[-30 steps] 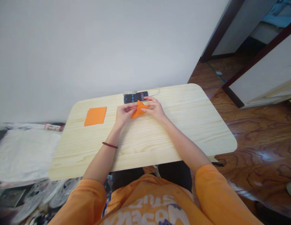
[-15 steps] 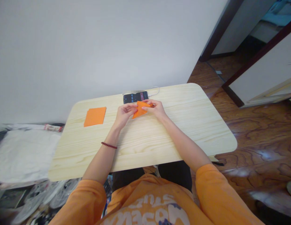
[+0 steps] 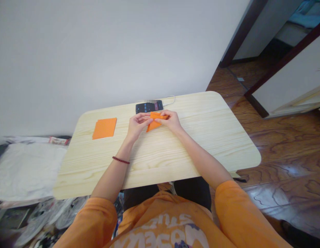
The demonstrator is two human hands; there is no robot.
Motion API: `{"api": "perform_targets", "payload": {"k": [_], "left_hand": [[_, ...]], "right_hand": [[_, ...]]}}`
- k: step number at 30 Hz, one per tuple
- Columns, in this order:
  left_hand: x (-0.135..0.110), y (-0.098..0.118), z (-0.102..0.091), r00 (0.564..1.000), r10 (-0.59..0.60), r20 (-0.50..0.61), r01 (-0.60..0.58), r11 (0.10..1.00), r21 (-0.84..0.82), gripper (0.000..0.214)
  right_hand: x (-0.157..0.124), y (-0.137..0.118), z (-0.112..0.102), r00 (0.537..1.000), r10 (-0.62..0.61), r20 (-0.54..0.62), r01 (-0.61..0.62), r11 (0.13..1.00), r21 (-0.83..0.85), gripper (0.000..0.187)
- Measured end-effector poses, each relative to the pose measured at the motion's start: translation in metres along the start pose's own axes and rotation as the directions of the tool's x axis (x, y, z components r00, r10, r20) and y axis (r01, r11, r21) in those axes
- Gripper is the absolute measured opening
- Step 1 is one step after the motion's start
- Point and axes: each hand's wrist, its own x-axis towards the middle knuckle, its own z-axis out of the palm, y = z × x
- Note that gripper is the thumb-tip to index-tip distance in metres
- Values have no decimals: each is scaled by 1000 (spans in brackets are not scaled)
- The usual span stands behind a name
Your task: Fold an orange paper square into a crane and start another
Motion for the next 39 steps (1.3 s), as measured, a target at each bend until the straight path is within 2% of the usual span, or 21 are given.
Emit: {"api": "perform_targets", "payload": {"k": [5,8,12,14,17,20,25,31,36,39], "left_hand": [[3,-7,-2,1000,11,-20,-10,999,40,34],[3,-10,-2,999,16,-49,-14,999,43,32],[3,-9,-1,990,4,-139,-3,1000,12,34],[3,-8,-1,985,8,-175,-7,1000,8,34],[4,-10,-1,983,14,-184,-13,1000,9,33],[4,-12,-1,987,20,-159,-16,1000,24,32],[2,-8,0,982,79,-173,-65,994,86,31],[1,-4,-1,981,108,-159,-93,991,98,33],[1,-5,0,973,125,-195,-111,990,81,32],[1,-4,0,968,135,-211,-121,989,79,31]], "right_hand": [[-2,-3,1,997,-75,-22,75,997,-18,30],[-5,-9,2,999,-25,-25,26,999,42,33],[-6,-10,2,992,126,-10,-122,975,185,78],[-6,-8,1,975,216,56,-223,943,247,88],[-5,-5,0,952,287,105,-305,904,299,80],[-5,-8,1,955,286,78,-296,903,312,67],[-5,-11,2,957,284,49,-288,930,227,57],[-6,-8,1,938,329,105,-344,916,208,55],[-8,-11,4,903,371,218,-419,872,251,59],[-9,-14,5,898,379,222,-429,865,260,56]]}}
